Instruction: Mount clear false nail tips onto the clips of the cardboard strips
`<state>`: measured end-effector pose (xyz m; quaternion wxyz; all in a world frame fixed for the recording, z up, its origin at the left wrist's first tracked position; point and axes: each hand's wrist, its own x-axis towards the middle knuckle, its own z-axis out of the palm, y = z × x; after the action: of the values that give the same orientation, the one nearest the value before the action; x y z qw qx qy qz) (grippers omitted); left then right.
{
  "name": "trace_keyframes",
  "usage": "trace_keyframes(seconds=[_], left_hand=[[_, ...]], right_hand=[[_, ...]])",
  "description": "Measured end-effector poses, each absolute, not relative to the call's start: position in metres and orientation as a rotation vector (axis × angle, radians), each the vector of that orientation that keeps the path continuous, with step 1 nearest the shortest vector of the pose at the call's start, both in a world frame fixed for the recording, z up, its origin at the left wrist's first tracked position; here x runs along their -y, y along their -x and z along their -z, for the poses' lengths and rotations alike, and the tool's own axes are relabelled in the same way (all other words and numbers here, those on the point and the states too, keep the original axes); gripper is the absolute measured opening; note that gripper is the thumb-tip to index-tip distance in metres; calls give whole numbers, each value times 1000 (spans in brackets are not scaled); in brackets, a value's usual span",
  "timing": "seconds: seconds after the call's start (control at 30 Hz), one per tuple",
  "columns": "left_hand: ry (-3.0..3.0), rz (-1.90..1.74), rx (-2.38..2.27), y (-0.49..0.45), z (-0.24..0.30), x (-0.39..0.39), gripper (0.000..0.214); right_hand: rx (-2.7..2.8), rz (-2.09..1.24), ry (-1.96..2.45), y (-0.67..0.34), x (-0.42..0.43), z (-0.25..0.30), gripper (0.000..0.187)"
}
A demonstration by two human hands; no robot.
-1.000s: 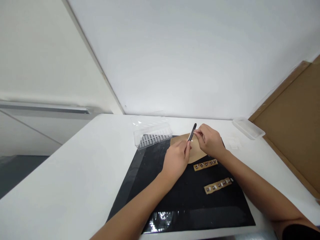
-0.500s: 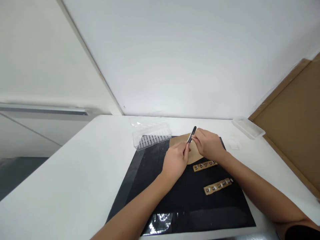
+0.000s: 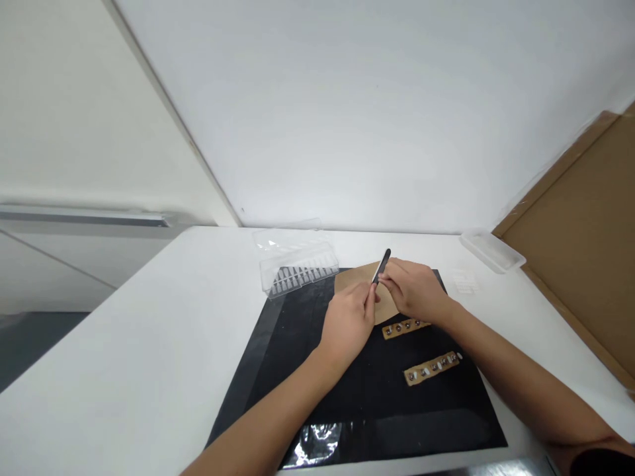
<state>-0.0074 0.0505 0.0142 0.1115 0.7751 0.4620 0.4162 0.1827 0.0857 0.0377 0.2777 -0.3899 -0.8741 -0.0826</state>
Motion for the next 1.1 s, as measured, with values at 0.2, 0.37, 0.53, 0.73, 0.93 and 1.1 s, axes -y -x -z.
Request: trace_keyframes(seconds=[0.2, 0.37, 0.53, 0.73, 0.93, 1.1], left_hand=[[-2283, -1253, -1369, 8, -17, -50, 35], [-2313, -1217, -1363, 8, -16, -49, 35], [-2293, -1246, -1376, 9, -16, -50, 35], [-2305, -1223, -1356, 6, -12, -49, 35], [-2290, -1205, -1395, 8, -13, -49, 35], [-2300, -1207, -1387, 8, -15, -49, 34]], right_hand=[[2214, 330, 1121, -180, -89, -44, 27], [2361, 235, 1047, -181, -85, -45, 23], [2238, 316, 1084, -180, -88, -42, 26], [2295, 262, 1063, -183, -88, -40, 23], [2347, 242, 1042, -182, -92, -39, 21], [2194, 293, 1134, -182, -92, -43, 25]])
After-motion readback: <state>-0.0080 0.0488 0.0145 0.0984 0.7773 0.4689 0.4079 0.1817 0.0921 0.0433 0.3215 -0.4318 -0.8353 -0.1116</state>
